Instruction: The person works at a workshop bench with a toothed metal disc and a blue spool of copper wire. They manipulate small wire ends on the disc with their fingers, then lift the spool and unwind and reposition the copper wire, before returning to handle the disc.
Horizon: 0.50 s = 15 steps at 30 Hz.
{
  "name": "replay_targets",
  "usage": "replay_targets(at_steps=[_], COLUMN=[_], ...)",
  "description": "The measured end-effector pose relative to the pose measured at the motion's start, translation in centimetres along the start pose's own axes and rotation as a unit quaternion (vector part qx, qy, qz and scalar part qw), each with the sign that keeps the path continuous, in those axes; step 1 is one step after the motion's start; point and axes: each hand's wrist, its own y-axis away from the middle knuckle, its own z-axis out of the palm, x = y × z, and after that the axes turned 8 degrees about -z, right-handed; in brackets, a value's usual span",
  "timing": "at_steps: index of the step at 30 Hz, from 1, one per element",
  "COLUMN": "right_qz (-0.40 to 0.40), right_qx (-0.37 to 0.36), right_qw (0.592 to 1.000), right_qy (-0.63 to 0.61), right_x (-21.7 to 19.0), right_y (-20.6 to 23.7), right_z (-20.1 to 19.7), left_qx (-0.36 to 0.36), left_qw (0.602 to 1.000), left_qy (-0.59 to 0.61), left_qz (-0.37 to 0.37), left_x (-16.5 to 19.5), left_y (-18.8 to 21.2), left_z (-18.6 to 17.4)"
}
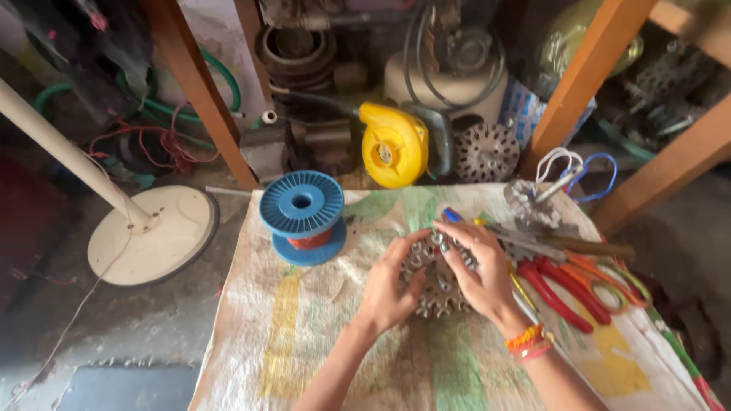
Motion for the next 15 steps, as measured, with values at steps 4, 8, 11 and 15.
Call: replay_targets(at_steps=[4, 8, 11, 15], right_qz=[0.003, -0.006, 0.004, 0.006], right_qx=[-0.011, -0.010, -0.004, 0.032], right_qw=[1.000, 0.999, 0.999, 0.999], right_qy=[-0.020, -0.031, -0.034, -0.036], right_x=[0.13, 0.18, 0.11, 0.06], right_y=[-0.18, -0.43, -0.07, 0.08], right_z=[-0.22, 0.12, 0.20, 0.30], left_qx=[0.005, -0.007, -0.013, -0.019], left_qw=[0.999, 0.995, 0.994, 0.994], left_qy=[0.046, 0.077, 0.088, 0.084], left_qz=[-0.004, -0.062, -0.057, -0.073], left_x=[-0.53, -0.68, -0.69, -0.43], left_y=[-0.22, -0.42, -0.31, -0.24], left_z=[0.46, 0.46, 0.50, 0.56])
